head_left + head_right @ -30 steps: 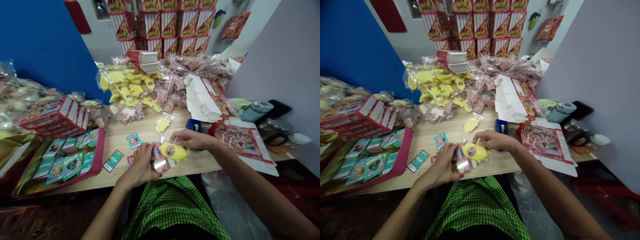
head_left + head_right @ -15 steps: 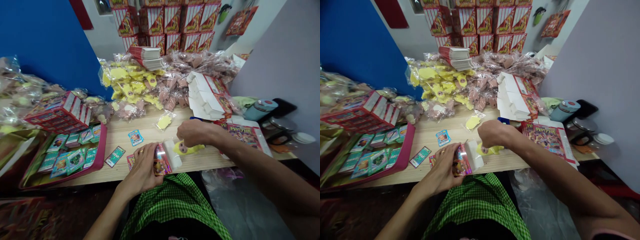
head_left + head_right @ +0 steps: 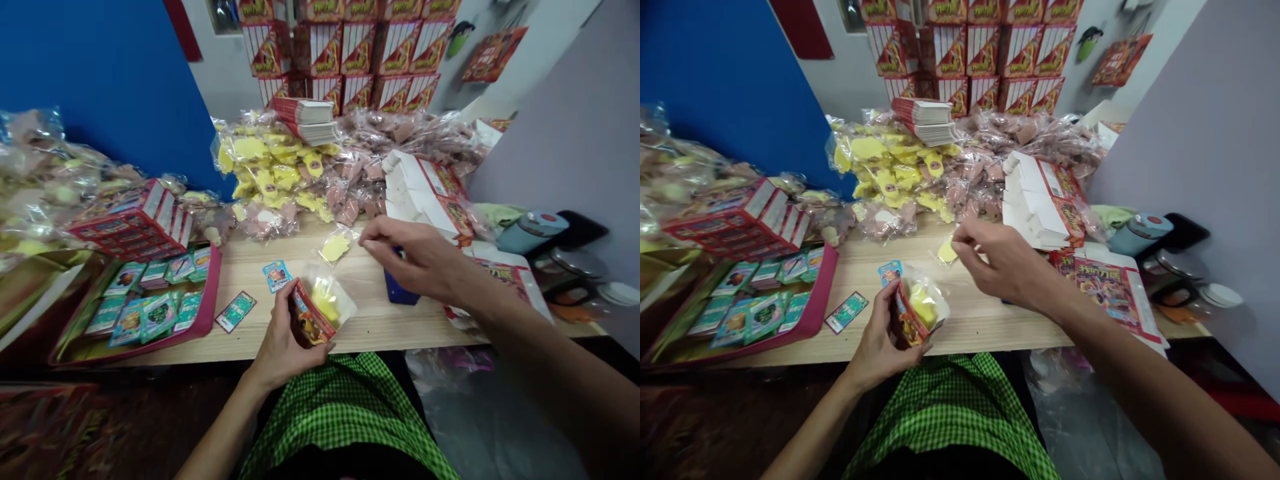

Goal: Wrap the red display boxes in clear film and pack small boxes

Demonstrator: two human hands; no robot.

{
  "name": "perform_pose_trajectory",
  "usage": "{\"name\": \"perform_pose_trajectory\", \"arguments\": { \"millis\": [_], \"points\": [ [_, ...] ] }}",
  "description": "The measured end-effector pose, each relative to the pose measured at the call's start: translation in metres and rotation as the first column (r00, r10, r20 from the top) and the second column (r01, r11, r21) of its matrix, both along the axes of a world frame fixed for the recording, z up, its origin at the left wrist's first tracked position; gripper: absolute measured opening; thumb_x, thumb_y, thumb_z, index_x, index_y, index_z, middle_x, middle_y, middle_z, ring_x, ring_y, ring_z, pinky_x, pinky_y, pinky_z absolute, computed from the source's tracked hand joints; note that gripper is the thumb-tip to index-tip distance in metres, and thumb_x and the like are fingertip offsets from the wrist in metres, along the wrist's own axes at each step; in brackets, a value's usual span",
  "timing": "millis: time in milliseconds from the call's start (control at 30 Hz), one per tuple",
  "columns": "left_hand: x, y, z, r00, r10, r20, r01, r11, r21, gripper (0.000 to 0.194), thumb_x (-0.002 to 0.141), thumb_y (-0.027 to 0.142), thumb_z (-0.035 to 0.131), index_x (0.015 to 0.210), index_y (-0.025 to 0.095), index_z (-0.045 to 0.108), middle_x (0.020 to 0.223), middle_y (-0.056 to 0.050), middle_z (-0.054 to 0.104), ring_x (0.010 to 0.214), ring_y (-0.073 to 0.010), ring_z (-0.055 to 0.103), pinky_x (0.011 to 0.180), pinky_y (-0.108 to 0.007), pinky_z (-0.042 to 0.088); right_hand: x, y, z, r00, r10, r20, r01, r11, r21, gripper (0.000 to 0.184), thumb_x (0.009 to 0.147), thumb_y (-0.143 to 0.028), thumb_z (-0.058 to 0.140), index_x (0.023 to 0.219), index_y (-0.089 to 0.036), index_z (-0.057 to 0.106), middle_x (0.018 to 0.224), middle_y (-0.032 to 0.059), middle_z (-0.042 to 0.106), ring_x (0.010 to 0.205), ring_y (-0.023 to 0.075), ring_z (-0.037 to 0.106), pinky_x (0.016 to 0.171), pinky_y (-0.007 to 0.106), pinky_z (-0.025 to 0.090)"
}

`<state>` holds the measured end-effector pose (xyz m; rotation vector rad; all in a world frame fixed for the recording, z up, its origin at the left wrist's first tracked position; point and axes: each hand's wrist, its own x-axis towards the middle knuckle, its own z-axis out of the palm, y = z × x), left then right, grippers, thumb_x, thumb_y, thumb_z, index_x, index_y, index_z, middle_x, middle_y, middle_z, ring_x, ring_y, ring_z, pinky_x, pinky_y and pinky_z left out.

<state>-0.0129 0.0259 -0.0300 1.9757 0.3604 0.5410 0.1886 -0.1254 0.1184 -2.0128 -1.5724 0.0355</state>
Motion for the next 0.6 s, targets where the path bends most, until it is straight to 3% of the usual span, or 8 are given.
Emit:
{"name": "perform_pose_trajectory", "arguments": {
  "millis": [133, 233, 333, 433, 500, 600],
  "points": [
    [0.013, -0.013, 0.000, 0.999, 0.029, 0.045, -0.026, 0.998, -0.063, 0.108, 0.063, 0.037, 0.086, 0.152, 0.025, 0.025, 0.148, -0.015, 0.044, 0.135, -0.0354, 0.050, 0.113, -0.054, 0.044, -0.004, -0.019, 0.009, 0.999, 0.025, -0.020, -0.024, 0.997, 0.078, 0.023, 0.104, -0.029, 0.047, 0.088, -0.019, 0.060, 0.078, 0.0026, 0.060, 0.068, 0.0170, 0.055, 0.065, 0.030, 0.040],
    [0.034, -0.024, -0.001, 0.995, 0.083, -0.063, -0.081, 0.996, 0.037, 0.113, 0.060, 0.050, 0.091, 0.151, 0.020, 0.030, 0.143, -0.018, 0.050, 0.130, -0.0371, 0.052, 0.112, -0.058, 0.043, -0.003, -0.002, -0.001, 0.996, 0.007, 0.094, -0.013, 0.998, 0.064, 0.019, 0.101, -0.024, 0.047, 0.087, -0.019, 0.061, 0.081, 0.0049, 0.062, 0.072, 0.0191, 0.057, 0.068, 0.031, 0.042],
    [0.044, -0.014, -0.002, 0.965, 0.147, -0.217, -0.084, 0.958, 0.275, 0.095, 0.075, 0.055, 0.082, 0.148, 0.015, 0.037, 0.143, -0.021, 0.052, 0.135, -0.0370, 0.050, 0.111, -0.057, 0.043, -0.007, 0.044, -0.029, 0.970, 0.030, 0.242, 0.010, 0.986, -0.164, 0.019, 0.098, -0.016, 0.046, 0.092, -0.015, 0.064, 0.092, 0.0118, 0.067, 0.084, 0.0239, 0.062, 0.077, 0.034, 0.045],
    [0.028, 0.024, -0.003, 0.846, 0.391, -0.362, -0.131, 0.811, 0.570, 0.050, 0.094, 0.040, 0.065, 0.136, 0.015, 0.052, 0.143, -0.021, 0.054, 0.133, -0.0342, 0.055, 0.107, -0.052, 0.047, -0.020, 0.097, -0.069, 0.942, 0.178, 0.285, -0.032, 0.892, -0.451, 0.022, 0.094, -0.012, 0.051, 0.108, -0.010, 0.068, 0.110, 0.0189, 0.067, 0.099, 0.0293, 0.064, 0.085, 0.038, 0.049],
    [0.008, 0.053, -0.004, 0.733, 0.539, -0.414, -0.160, 0.729, 0.666, 0.036, 0.097, 0.032, 0.058, 0.127, 0.011, 0.058, 0.136, -0.026, 0.057, 0.124, -0.0381, 0.060, 0.099, -0.054, 0.051, -0.030, 0.126, -0.098, 0.924, 0.256, 0.284, -0.087, 0.863, -0.497, 0.032, 0.091, -0.013, 0.058, 0.122, -0.009, 0.065, 0.127, 0.0226, 0.062, 0.112, 0.0338, 0.061, 0.091, 0.042, 0.050],
    [-0.020, 0.083, -0.008, 0.649, 0.595, -0.474, -0.134, 0.703, 0.698, 0.032, 0.097, 0.027, 0.056, 0.120, 0.005, 0.060, 0.120, -0.029, 0.065, 0.112, -0.0432, 0.065, 0.086, -0.056, 0.056, -0.043, 0.154, -0.132, 0.893, 0.347, 0.287, -0.159, 0.840, -0.519, 0.058, 0.085, -0.009, 0.064, 0.142, -0.006, 0.052, 0.147, 0.0272, 0.048, 0.130, 0.0376, 0.052, 0.102, 0.044, 0.047]
  ]
}}
